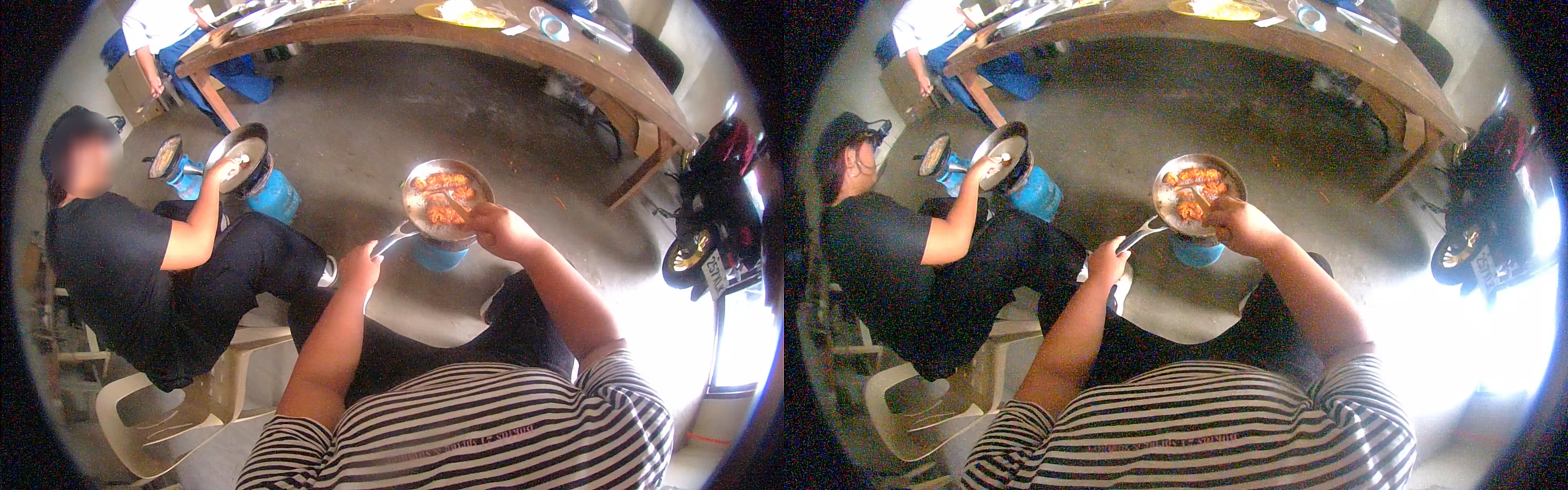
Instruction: The person fries breaded food items in a pan placed on a portable gas burner. They use a wooden spatula to turn the items over in the hot oil and occasionally shake the pan to distribute the heat. Another person sits nearby, also cooking in a separate pan.
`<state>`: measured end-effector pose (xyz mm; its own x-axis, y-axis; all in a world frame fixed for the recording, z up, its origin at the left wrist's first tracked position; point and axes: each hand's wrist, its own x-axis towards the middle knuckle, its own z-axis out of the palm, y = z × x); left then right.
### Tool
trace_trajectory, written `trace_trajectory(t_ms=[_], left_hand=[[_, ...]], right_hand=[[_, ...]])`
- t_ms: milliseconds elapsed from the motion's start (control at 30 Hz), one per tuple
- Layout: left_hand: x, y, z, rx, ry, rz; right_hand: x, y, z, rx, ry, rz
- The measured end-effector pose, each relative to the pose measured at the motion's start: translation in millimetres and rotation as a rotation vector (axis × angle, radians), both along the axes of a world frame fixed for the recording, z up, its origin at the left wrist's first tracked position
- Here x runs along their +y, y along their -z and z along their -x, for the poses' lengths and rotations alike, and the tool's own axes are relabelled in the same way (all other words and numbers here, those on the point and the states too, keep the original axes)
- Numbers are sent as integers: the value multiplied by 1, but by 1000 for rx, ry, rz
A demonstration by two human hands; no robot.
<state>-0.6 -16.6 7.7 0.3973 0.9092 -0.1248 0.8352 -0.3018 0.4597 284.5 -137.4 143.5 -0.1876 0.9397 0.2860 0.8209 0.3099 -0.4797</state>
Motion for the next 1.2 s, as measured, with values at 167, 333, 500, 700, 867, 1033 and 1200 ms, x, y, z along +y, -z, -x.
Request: trace_trajectory(t_ms=[167, 333, 500, 700, 867, 1033, 1200], left_hand=[[-2, 1, 0, -39, -26, 20], [-1, 1, -1, -21, -24, 6], [1, -2, -2, -32, 2, -32], [1, 1, -1, -20, 8, -49], [1, 4, -2, -36, 15, -40], [2, 3, -2, -8, 2, -26], [2, 3, 0, -35, -2, -5]], right_hand=[[-5, 2, -8, -15, -43, 89], [-11, -7, -5, -7, -48, 129], [-10, -10, -14, 18, -32, 85], [6, -9, -26, 35, 55, -62], [19, 10, -30, -23, 71, 107], [18, 13, -28, -77, -8, 79], [14, 6, -25, -79, 1, 69]])
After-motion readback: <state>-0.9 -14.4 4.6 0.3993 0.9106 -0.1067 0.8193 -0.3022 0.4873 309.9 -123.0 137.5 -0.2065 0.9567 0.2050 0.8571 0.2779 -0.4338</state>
